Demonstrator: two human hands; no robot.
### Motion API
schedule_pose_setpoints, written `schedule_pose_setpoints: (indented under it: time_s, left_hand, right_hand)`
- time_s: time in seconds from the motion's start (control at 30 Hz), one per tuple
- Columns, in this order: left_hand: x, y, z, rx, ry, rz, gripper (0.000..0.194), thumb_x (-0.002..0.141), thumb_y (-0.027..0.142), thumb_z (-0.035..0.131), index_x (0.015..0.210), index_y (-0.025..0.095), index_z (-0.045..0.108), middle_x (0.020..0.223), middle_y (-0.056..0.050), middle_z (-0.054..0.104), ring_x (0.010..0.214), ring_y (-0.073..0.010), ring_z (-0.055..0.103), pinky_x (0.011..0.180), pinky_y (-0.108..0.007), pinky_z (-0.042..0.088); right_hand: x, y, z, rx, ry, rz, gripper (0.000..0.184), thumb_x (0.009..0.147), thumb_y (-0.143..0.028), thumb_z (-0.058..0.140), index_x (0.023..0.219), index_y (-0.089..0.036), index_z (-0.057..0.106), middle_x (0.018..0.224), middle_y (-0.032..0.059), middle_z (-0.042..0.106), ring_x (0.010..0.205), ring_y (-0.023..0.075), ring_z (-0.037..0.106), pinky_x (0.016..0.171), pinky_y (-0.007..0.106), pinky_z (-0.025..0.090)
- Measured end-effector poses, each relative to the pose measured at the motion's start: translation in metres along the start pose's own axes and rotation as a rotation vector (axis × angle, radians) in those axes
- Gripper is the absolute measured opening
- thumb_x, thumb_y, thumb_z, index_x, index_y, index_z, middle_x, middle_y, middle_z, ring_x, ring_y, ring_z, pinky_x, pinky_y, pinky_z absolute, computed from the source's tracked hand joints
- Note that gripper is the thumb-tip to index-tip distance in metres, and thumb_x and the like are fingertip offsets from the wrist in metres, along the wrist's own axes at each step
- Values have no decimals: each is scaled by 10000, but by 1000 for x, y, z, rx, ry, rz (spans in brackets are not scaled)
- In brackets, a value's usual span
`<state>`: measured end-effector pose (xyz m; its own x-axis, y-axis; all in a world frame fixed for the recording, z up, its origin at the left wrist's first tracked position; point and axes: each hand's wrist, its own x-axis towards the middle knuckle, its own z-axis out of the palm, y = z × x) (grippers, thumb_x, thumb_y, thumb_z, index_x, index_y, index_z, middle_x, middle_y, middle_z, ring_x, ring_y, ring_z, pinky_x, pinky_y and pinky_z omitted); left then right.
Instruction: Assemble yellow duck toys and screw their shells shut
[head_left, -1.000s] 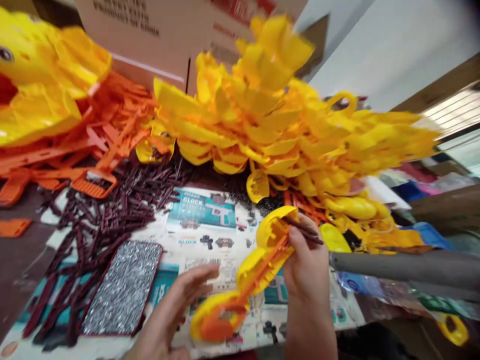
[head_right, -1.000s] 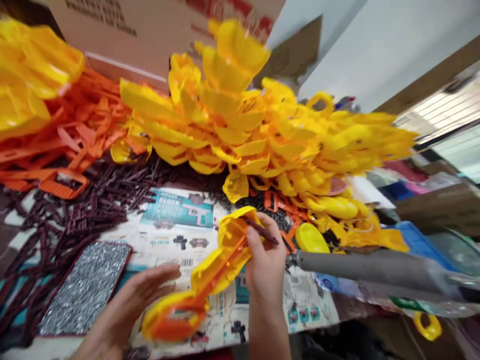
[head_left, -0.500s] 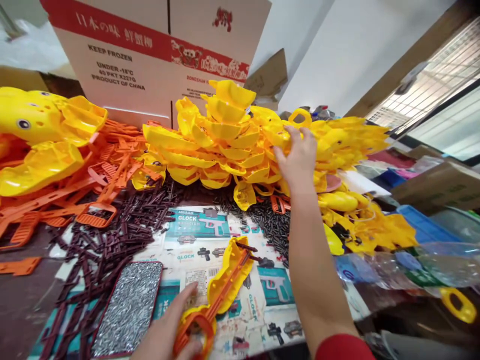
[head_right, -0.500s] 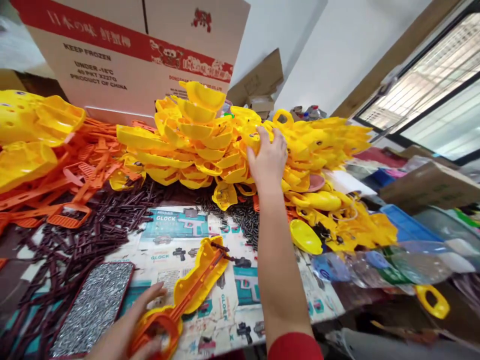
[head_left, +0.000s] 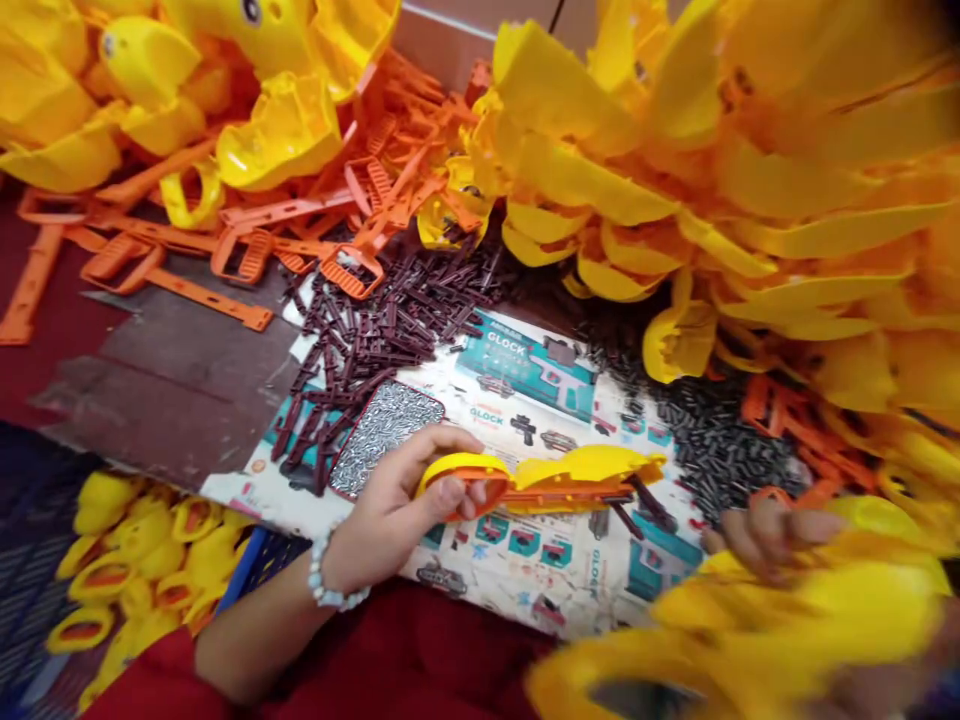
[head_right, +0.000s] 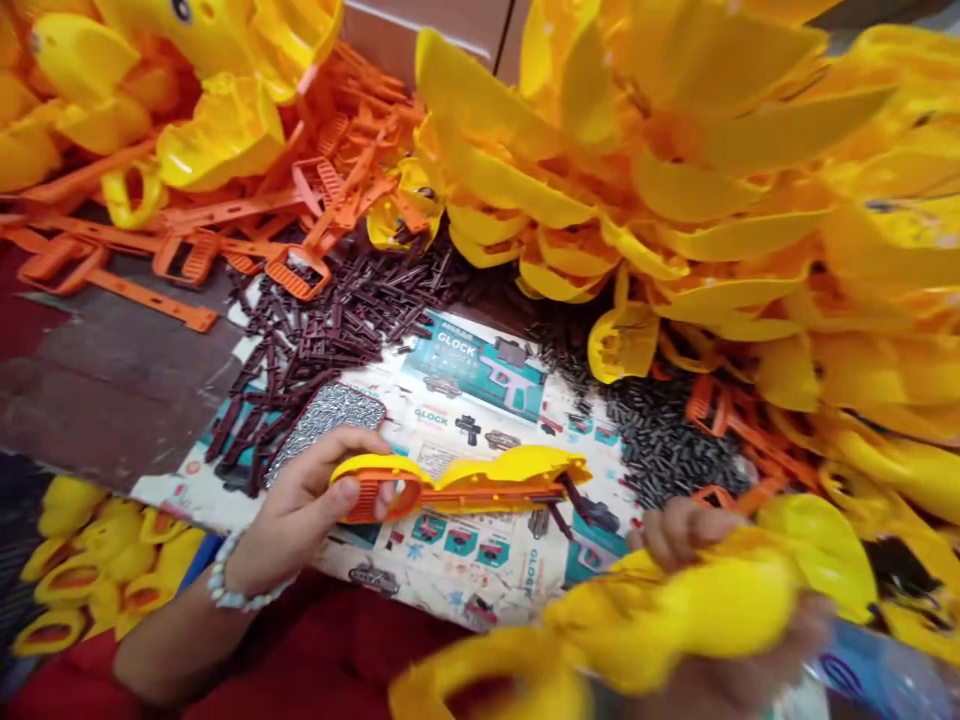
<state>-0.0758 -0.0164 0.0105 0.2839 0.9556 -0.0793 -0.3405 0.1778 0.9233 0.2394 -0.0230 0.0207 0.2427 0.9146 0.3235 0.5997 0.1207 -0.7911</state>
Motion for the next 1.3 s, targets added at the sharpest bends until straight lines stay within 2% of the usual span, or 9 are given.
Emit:
schedule_pose_setpoints:
  time_s: [0.07, 0.17, 0.27, 0.33, 0.43, 0.73, 1.0, 1.17, 1.3]
  left_hand:
    - [-5, -3, 7, -14, -52, 18, 306, 935, 438, 418, 1150, 245, 520, 941, -34, 610, 803, -111, 593, 718, -180, 492]
    - [-11, -6, 21, 42, -131, 42, 354, 968, 435, 316, 1241, 271, 472, 1141, -50, 555, 996, -132, 554, 856, -195, 448]
    - [-13, -7, 30, 97, -173, 135, 365, 972, 422, 307, 1255, 262, 473, 1178, -54, 537, 1070, -156, 522, 939, -228, 404]
    - [-12, -6, 31, 91, -186, 143, 381, 973, 431, 293, 1246, 255, 492, 1187, -59, 542, 1086, -175, 520, 955, -254, 396]
    - [-11, -5, 30, 68, -202, 99, 370, 977, 410, 294, 1235, 259, 513, 1199, -53, 554, 1100, -186, 522, 962, -268, 389]
    - [-9, -4, 31, 157, -277, 179, 361, 982, 331, 302, 1257, 192, 490, 1134, -92, 574, 1019, -181, 540, 898, -275, 409]
    - [-8, 1, 28, 255, -311, 226, 384, 968, 342, 322, 1282, 187, 480, 1082, -107, 591, 979, -196, 565, 870, -300, 444]
    - [-9, 1, 27, 245, -291, 214, 380, 968, 336, 316, 1282, 209, 488, 1095, -102, 605, 981, -205, 578, 861, -312, 459]
    - [-9, 2, 26, 294, -283, 213, 369, 962, 343, 328, 1252, 200, 504, 1002, -97, 621, 900, -202, 584, 807, -320, 478]
  right_hand:
    - [-14, 3, 22, 160, 24, 56, 528, 922, -673, 406, 752, -188, 528, 662, 52, 429, 529, 163, 495, 437, 268, 433]
    - [-31, -1, 48, 288, 168, 46, 348, 890, -535, 572, 1056, -230, 589, 965, 51, 521, 880, 192, 563, 639, 231, 492]
    - [-41, -12, 60, 308, 228, 76, 703, 714, -353, 766, 1313, -186, 437, 1204, 47, 453, 1123, 209, 457, 888, 227, 445]
    - [-45, -17, 63, 297, 286, 146, 732, 674, -253, 761, 1313, -133, 425, 1206, 72, 461, 1120, 211, 463, 918, 243, 431]
    - [-48, -18, 63, 307, 373, 201, 647, 690, -242, 725, 1264, -113, 456, 1145, 80, 505, 1048, 205, 509, 836, 239, 471]
    - [-54, -11, 63, 331, 418, 165, 734, 631, -240, 762, 1250, -50, 416, 1216, 141, 463, 1133, 249, 466, 984, 360, 413]
    - [-62, -13, 70, 259, 461, 144, 627, 681, -213, 691, 1240, -63, 450, 1225, 123, 458, 1150, 283, 446, 1043, 462, 342]
    - [-64, -15, 71, 277, 463, 173, 626, 702, -201, 683, 1259, -73, 429, 1230, 128, 456, 1151, 289, 449, 1042, 470, 346]
    - [-64, -21, 72, 230, 457, 160, 618, 733, -199, 675, 1275, -55, 414, 1235, 135, 450, 1163, 276, 440, 1046, 430, 354]
